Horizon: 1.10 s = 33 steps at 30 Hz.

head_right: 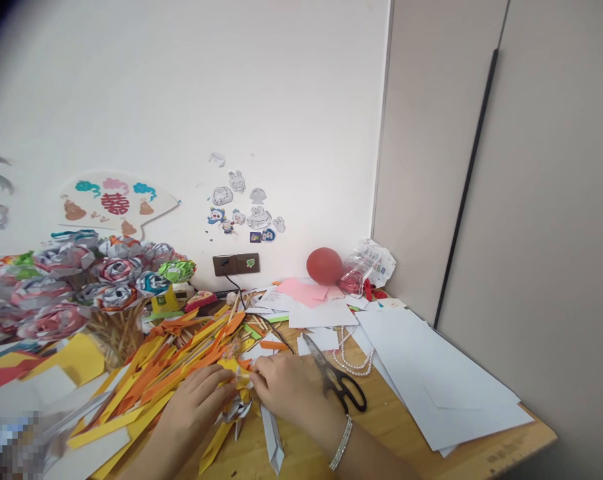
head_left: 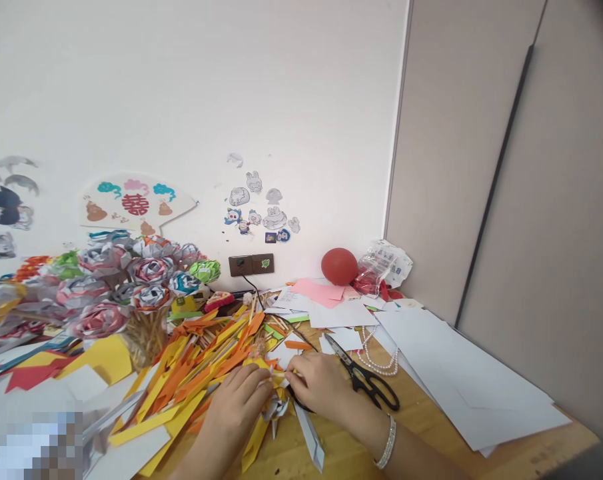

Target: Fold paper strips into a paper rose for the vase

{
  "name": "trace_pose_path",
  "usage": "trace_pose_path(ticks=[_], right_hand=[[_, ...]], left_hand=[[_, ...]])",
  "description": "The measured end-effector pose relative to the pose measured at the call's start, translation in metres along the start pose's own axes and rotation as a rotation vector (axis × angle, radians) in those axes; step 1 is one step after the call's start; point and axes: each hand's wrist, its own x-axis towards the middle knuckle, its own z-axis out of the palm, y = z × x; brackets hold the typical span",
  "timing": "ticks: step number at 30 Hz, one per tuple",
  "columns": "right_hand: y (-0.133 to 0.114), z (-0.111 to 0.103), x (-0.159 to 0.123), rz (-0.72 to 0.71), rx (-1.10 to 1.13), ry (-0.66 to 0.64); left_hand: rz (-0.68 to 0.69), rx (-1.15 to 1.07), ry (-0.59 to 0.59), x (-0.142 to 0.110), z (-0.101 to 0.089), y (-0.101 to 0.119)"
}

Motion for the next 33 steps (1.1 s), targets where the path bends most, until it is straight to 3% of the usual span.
trace_pose_path(ticks=[6, 16, 21, 25, 27, 29, 33], right_hand=[[0.002, 0.003, 0.001, 0.003, 0.034, 0.012], [0.003, 0.001, 0.002, 0.07, 0.183, 0.028], [0.005, 0.015, 0.008, 0.323, 0.638, 0.089], [0.001, 0.028, 0.009, 0.606, 1.27, -0.133], [-0.003, 0.028, 0.008, 0.652, 1.477, -0.242], [-0.009, 0.024, 0.007, 0.65, 1.564, -0.27], [-0.015, 0.016, 0.007, 0.659, 1.661, -0.124]], left_hand=[[-0.014, -0.054, -0.018, 0.003, -0.001, 0.001], [0.052, 0.075, -0.007, -0.004, 0.004, -0.003], [0.022, 0.04, -0.005, -0.013, 0.006, -0.007], [-0.01, -0.006, 0.04, -0.022, 0.011, -0.009], [0.001, -0.032, 0.051, -0.021, 0.011, -0.008], [0.017, -0.051, 0.053, -0.017, 0.008, -0.006], [0.031, -0.039, 0.071, -0.008, 0.003, 0.0]])
